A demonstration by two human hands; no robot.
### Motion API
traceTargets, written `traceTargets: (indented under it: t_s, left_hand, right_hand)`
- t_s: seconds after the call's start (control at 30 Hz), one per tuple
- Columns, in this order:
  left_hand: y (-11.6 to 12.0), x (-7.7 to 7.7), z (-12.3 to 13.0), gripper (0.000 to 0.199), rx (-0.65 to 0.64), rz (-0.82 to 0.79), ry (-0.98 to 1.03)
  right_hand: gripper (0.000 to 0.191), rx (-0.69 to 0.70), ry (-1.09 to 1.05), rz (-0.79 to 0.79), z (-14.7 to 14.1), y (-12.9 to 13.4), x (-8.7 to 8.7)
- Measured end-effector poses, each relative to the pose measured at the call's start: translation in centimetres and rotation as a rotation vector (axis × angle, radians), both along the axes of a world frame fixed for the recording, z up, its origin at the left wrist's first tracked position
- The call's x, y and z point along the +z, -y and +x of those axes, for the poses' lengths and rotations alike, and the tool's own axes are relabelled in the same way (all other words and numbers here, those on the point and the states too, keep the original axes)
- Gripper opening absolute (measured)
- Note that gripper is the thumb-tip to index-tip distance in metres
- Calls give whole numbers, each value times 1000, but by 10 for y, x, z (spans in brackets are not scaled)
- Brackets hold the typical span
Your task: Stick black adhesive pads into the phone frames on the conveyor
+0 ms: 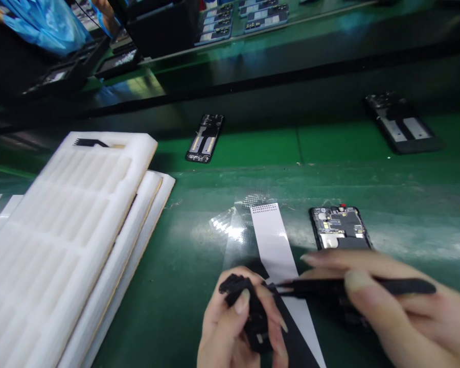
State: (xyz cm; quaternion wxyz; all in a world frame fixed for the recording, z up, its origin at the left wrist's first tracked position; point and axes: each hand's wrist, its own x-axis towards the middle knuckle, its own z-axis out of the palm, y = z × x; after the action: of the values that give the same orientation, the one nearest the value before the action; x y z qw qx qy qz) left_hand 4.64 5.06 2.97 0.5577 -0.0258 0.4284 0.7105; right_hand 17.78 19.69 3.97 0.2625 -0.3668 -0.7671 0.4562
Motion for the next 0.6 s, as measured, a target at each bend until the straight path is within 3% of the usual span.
traceTargets:
  t_s: [0.07, 0.17, 0.23, 0.33, 0.47, 0.53, 0.6]
  left_hand:
    - [-3, 5, -6, 18, 39, -128, -87]
    - [-8, 10, -19, 20, 2, -314, -404]
    - [-11, 9, -29, 21, -118, -383, -711]
    - [-17, 2, -46, 26, -415, -326, -1341]
    - [-35, -9, -59, 58, -665, -253, -2270]
    - [-48, -12, -60, 69, -746, -289, -2485]
    - [-58, -14, -60, 73, -817, -285, -2543]
  right_hand:
    - [37, -53, 2, 25, -7, -23, 0]
    - [41, -53, -63, -226, -24, -58, -9]
    - [42, 10, -107, -352, -36, -73, -19]
    - [48, 97, -102, -351, -49, -83, -30]
    - [53, 166, -115, -322, -52, -91, -36]
    - [52, 161, -112, -297, -50, -98, -37]
    - [50, 164, -106, -278, -47, -103, -38]
